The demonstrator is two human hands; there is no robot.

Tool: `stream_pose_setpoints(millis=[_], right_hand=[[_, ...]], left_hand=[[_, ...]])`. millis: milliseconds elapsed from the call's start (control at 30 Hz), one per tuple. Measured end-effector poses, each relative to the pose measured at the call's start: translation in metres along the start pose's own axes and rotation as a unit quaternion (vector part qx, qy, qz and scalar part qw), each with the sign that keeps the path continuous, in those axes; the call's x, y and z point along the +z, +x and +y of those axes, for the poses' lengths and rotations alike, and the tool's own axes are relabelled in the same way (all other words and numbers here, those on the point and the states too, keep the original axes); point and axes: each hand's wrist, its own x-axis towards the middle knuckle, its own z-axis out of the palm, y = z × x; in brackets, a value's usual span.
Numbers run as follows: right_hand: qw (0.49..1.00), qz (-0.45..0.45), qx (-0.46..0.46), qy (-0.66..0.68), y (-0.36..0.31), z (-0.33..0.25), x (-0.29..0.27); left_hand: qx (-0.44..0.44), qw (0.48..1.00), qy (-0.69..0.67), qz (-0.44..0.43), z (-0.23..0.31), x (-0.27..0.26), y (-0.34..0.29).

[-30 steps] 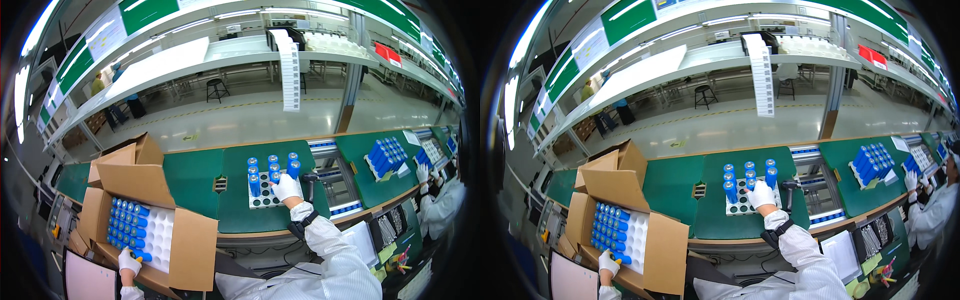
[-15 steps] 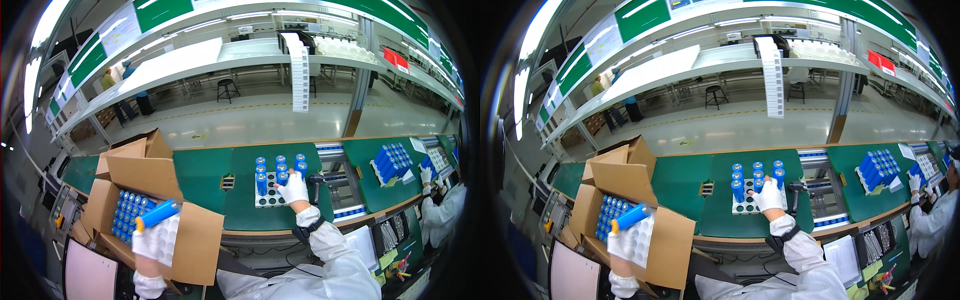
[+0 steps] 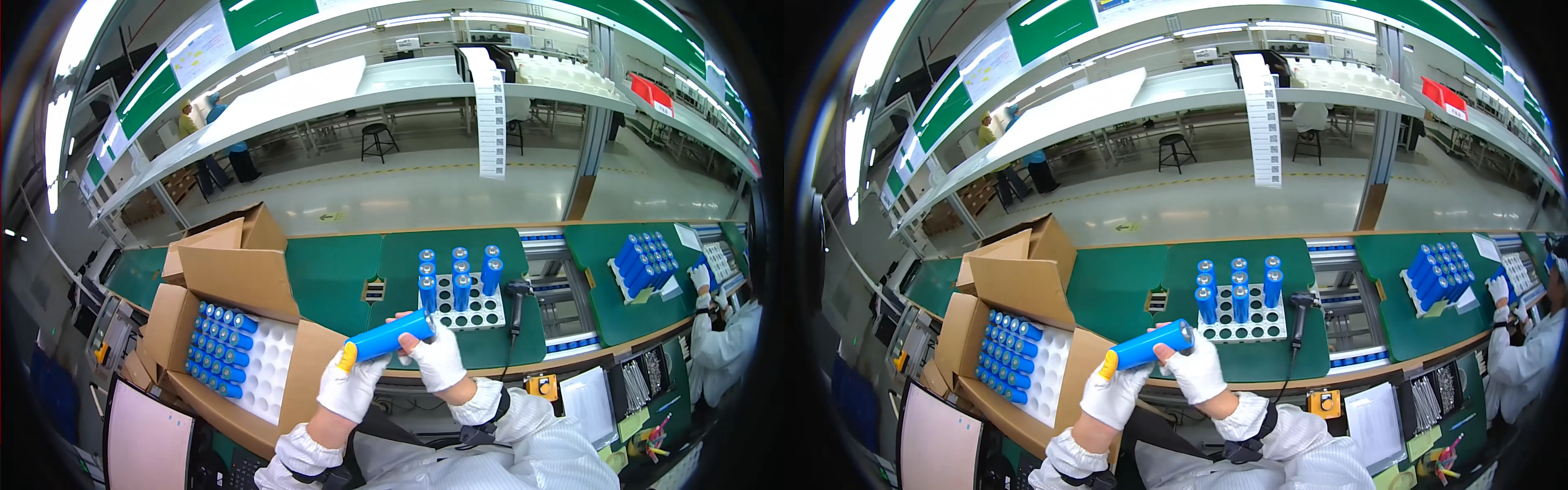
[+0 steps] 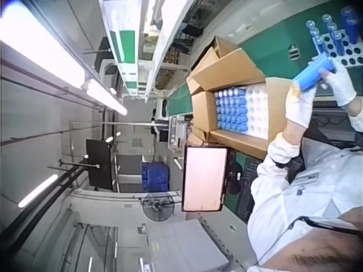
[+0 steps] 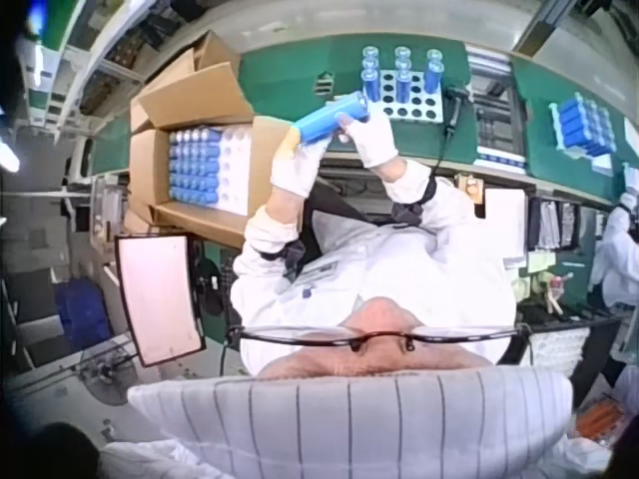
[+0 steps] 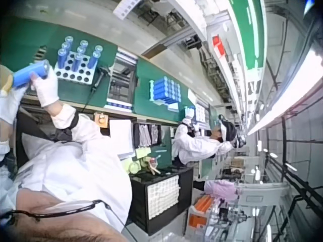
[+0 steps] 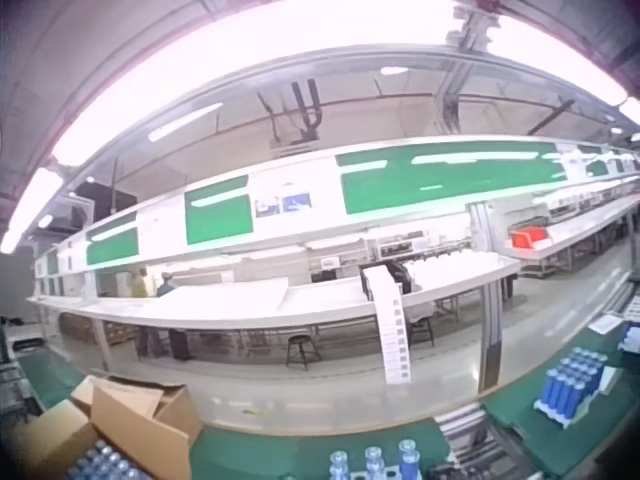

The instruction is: The worker is picking up blue cylindrical battery cells from a cardboard box, placing them into white plastic grid templates, and using a barcode scanner to track components.

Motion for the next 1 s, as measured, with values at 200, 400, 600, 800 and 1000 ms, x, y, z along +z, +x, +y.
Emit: stream_pose_setpoints(millis=[200, 400, 600, 800, 1000], right_hand=[[0.946, 0.166, -0.151, -0.234, 0.004, 0.008, -0.105], [0.748, 0.324, -0.201, -0.544, 0.059, 0.030, -0.217], [0.740, 0.300, -0.156, -0.581, 0.088, 0.041, -0.248], [0.719, 0.260, -0.145, -0.628, 0.098, 0.045, -0.274], [0.726, 0.246, -0.114, -0.632, 0.084, 0.028, -0.244]], left_hand=[[0.305, 0.646, 0.699, 0.020, 0.097, -0.024, -0.026], [0.059, 0.189, 0.962, 0.188, 0.211, -0.145, -0.064], [0.002, 0.170, 0.952, 0.255, 0.231, -0.185, -0.074], [-0.037, 0.191, 0.943, 0.271, 0.239, -0.194, -0.077], [0.005, 0.270, 0.909, 0.316, 0.246, -0.186, -0.066]])
